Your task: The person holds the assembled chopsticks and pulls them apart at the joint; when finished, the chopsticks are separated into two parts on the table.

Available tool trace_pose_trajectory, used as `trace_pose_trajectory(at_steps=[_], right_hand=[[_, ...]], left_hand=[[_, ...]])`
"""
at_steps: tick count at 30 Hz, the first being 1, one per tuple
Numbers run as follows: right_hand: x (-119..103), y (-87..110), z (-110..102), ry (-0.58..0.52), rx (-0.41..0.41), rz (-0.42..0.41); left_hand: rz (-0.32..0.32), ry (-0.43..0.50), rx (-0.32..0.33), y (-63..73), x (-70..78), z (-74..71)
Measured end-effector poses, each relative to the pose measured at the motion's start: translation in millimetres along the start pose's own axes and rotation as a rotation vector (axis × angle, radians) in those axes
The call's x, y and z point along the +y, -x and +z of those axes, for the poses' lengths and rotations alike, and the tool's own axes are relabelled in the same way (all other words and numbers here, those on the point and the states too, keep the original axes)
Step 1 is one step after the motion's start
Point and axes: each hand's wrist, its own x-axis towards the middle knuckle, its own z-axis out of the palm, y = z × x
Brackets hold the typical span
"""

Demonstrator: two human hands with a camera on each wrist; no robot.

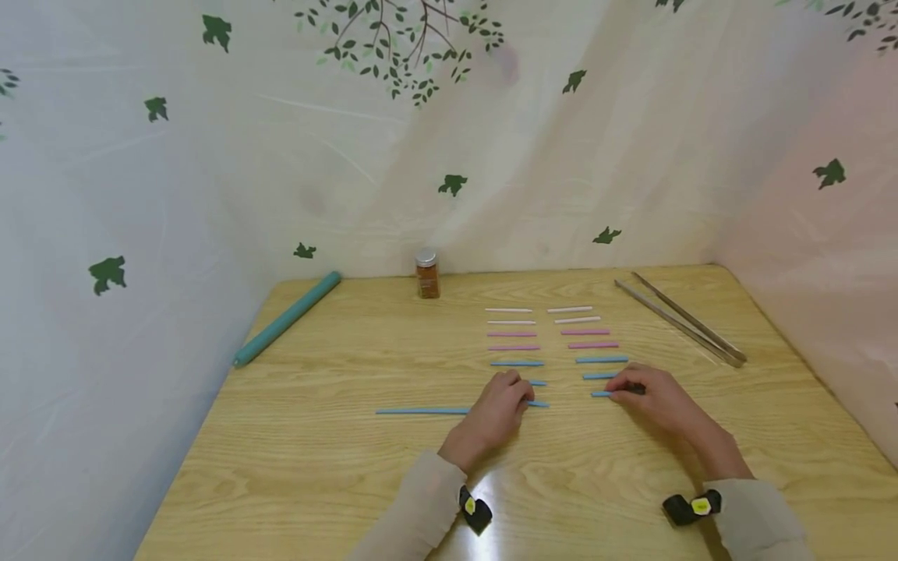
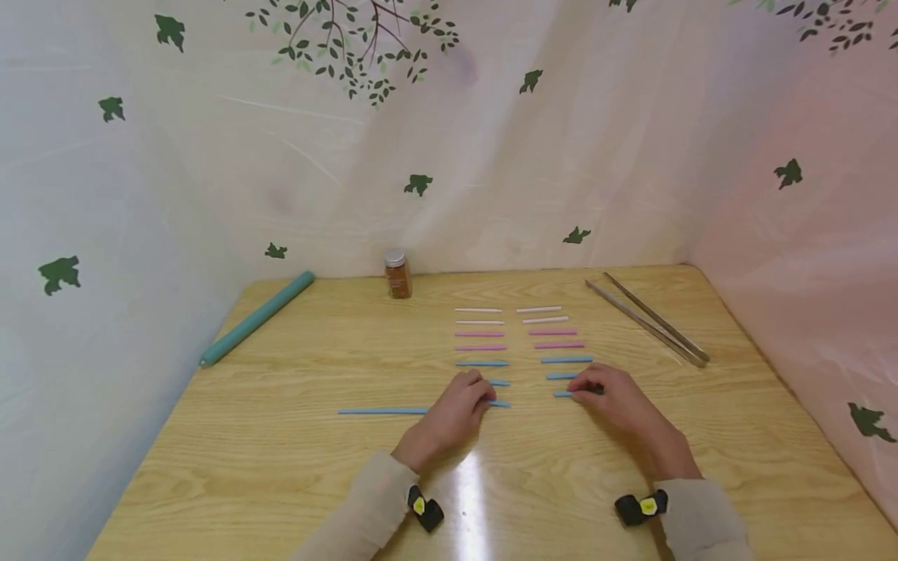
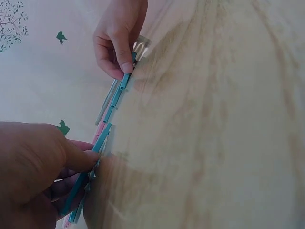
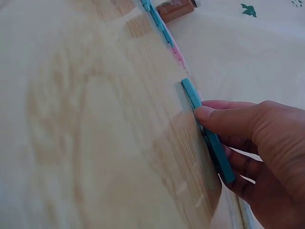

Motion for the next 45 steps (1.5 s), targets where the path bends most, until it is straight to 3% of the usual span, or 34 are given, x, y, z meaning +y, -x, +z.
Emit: trace_pose_trajectory(at_steps=[7, 15, 23, 31, 39, 45], right_hand=[[-5.3, -0.8, -1.9, 0.033, -0.010, 0.016], [-12.8, 0.0, -4.2, 0.067, 0.011, -0.030], [-44.2, -11.5, 1.8, 0.038, 0.051, -0.144], [-78.3, -38.0, 18.9, -0.016, 0.056, -0.193], [-115.2, -60.1, 47.3, -0.149, -0.008, -0.212], [-138.5, -69.1, 72.9, -0.207, -0.050, -0.253]], left_hand=[[0.017, -0.020, 0.001, -0.9, 2.2, -2.8], [0.038, -0.033, 0.023, 0.1, 1.1, -6.0], [0.015, -0.048, 0.033, 9.0, -8.4, -38.1], [-0.086, 0.071, 0.001, 27.8, -38.4, -67.5], [-0.223, 0.253, -0.033, 58.1, -74.5, -87.5], [-0.260, 0.251, -0.047, 85.6, -101.0, -99.3]])
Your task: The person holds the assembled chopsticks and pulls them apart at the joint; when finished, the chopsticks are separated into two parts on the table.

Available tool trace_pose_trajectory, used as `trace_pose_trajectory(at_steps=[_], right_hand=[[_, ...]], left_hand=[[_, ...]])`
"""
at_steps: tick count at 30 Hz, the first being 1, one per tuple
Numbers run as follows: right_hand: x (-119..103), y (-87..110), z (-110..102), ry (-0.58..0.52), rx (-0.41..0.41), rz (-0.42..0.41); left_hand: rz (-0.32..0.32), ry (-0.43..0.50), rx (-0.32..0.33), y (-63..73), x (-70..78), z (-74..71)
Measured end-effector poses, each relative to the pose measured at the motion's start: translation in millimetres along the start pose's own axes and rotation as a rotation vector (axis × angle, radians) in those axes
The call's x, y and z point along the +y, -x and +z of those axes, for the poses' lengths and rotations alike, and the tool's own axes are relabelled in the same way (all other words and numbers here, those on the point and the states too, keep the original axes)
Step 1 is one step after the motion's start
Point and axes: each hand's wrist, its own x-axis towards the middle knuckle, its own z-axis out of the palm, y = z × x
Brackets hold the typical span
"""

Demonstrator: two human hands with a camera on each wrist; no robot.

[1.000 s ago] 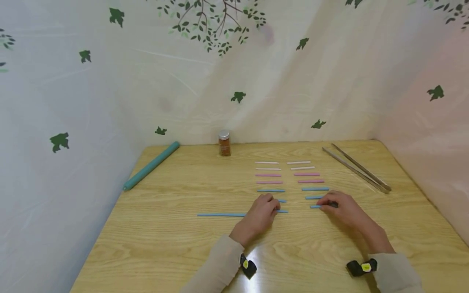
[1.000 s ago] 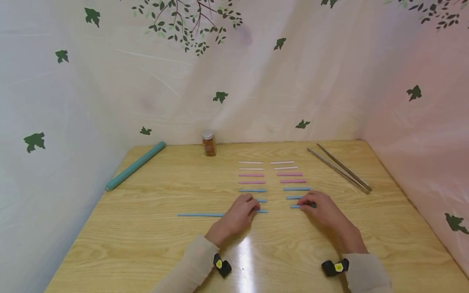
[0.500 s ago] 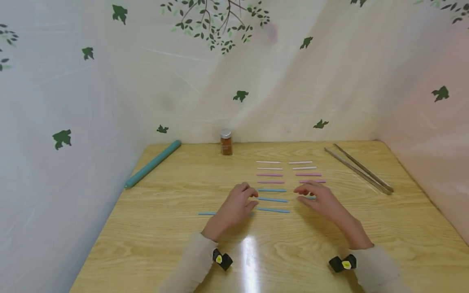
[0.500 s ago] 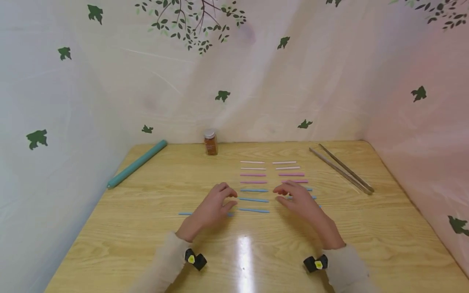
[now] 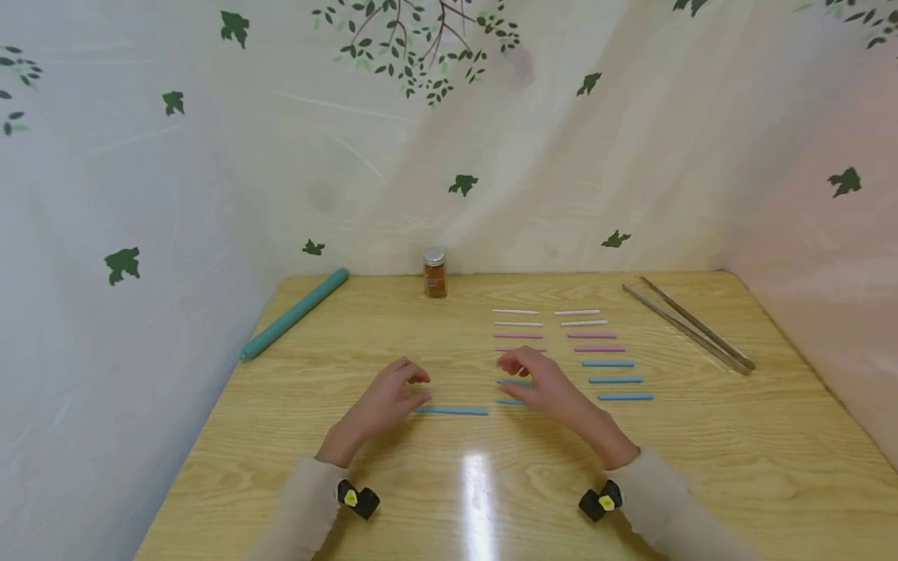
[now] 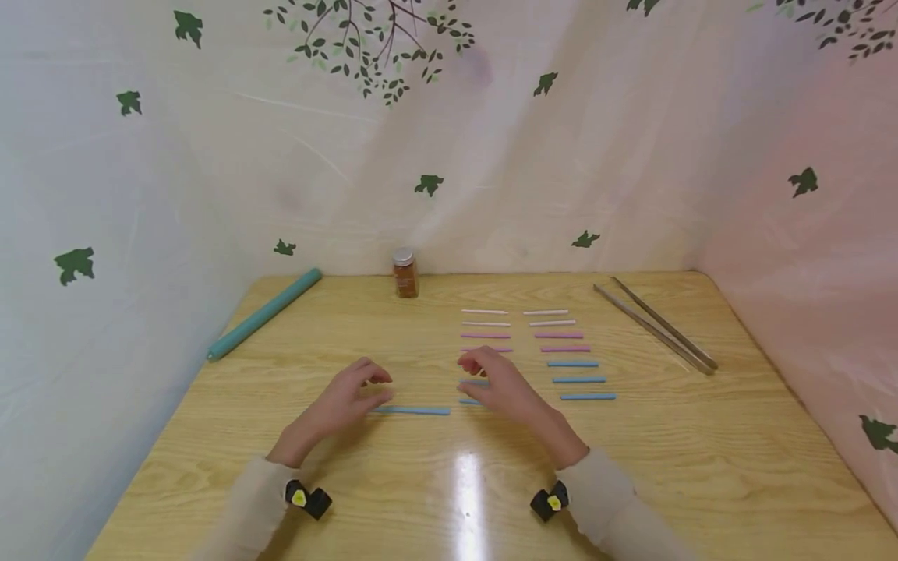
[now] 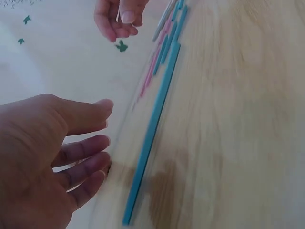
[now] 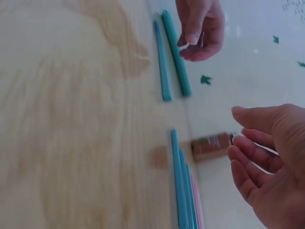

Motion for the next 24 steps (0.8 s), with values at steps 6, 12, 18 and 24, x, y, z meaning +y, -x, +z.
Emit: trace_pose_trajectory(at_steps=[6, 12, 18, 24], right_hand=[[-16.5, -9.1, 20.7, -0.015, -0.095, 0.053], [-22.9, -12.7, 38.0, 0.029, -0.209, 0.077], [-25.3, -13.4, 47.7, 0.151, -0.278, 0.013], [-25.7, -15.6, 51.4, 0.180, -0.286, -0.035]], left_hand=[[0.059, -0.034, -0.037, 16.0, -16.9, -10.6], [0.091, -0.075, -0.064, 22.4, -27.7, -8.4], [0.116, -0.111, -0.081, 20.5, -25.8, -2.7], [0.120, -0.127, -0.073, 18.1, -23.1, 1.4]])
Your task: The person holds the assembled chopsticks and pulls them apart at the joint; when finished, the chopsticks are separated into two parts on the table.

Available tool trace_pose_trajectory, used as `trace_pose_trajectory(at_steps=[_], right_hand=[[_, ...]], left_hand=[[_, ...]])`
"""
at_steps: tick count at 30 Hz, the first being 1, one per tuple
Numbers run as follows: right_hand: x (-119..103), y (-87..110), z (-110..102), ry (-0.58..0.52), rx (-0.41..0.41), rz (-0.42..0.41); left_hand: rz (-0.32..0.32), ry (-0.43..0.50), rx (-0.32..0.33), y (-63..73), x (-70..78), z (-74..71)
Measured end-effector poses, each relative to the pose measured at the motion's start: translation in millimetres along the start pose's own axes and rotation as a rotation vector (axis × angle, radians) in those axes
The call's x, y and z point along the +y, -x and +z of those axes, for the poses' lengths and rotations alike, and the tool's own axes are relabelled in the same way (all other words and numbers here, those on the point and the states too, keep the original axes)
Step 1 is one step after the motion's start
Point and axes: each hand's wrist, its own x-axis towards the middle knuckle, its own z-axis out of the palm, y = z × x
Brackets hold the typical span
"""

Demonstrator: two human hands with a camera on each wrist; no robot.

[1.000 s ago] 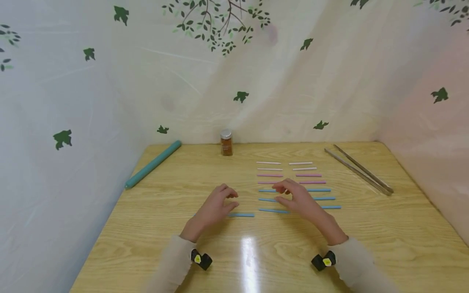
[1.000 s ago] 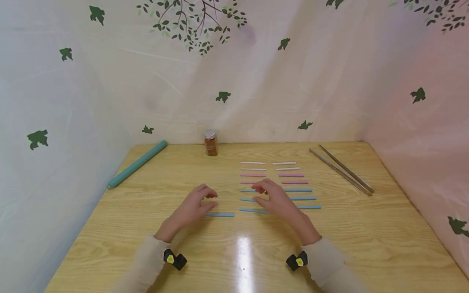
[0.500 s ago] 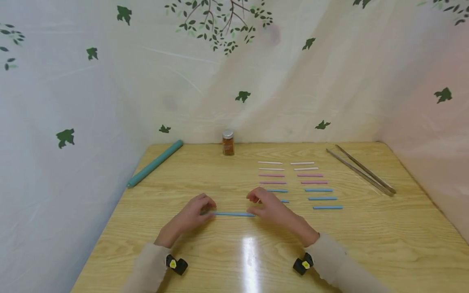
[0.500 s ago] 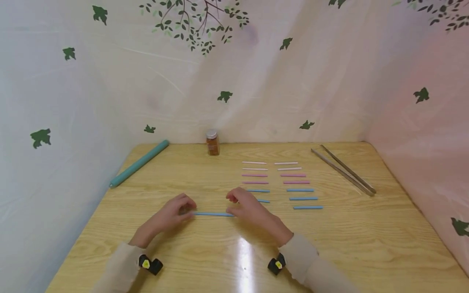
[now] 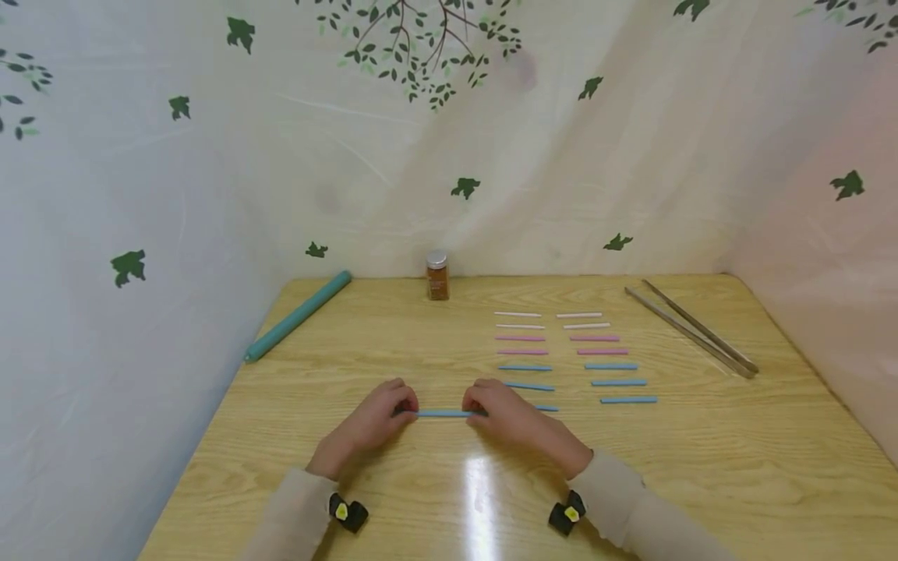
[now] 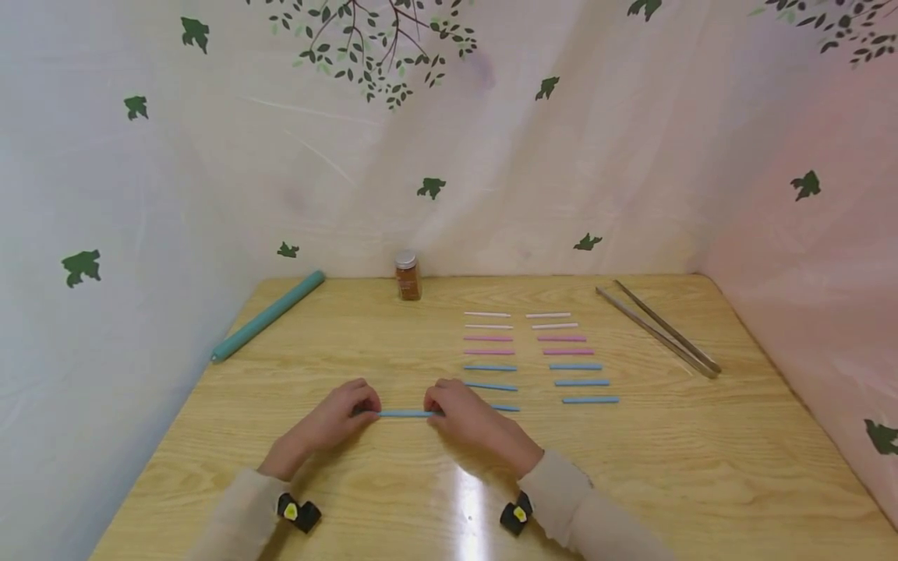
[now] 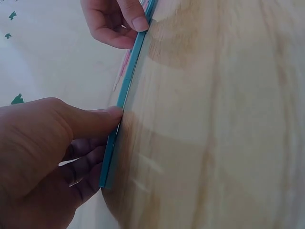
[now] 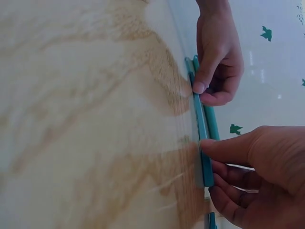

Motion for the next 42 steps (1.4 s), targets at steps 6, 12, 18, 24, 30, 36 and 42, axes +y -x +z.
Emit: trace_pose_trajectory(at_steps=[6, 12, 18, 24, 30, 36, 42], right_hand=[[-1.2, -0.3, 0.5, -0.014, 0.003, 0.018], [-2.4, 2.6, -6.5, -0.038, 0.062, 0.065], [-3.5, 4.7, -20.2, -0.049, 0.102, 0.055], [-7.4, 4.6, -29.2, -0.058, 0.136, -0.011], [-8.1, 4.7, -32.3, -0.066, 0.162, -0.023], [-10.1, 5.8, -35.9, -0.051, 0.153, -0.035], [-10.5, 8.9, -37.2, -0.018, 0.151, -0.055]], left_hand=[[-0.008, -0.015, -0.002, -1.3, 1.0, -0.4], [-0.058, 0.036, -0.024, -5.8, 7.4, -6.2], [-0.019, 0.043, -0.035, -16.5, 22.5, -14.0], [0.014, 0.042, -0.046, -30.8, 43.1, -20.2], [0.058, 0.009, -0.045, -40.8, 59.3, -24.0], [0.057, 0.003, -0.067, -46.2, 65.7, -24.2], [0.105, 0.019, -0.043, -48.4, 66.3, -20.6]])
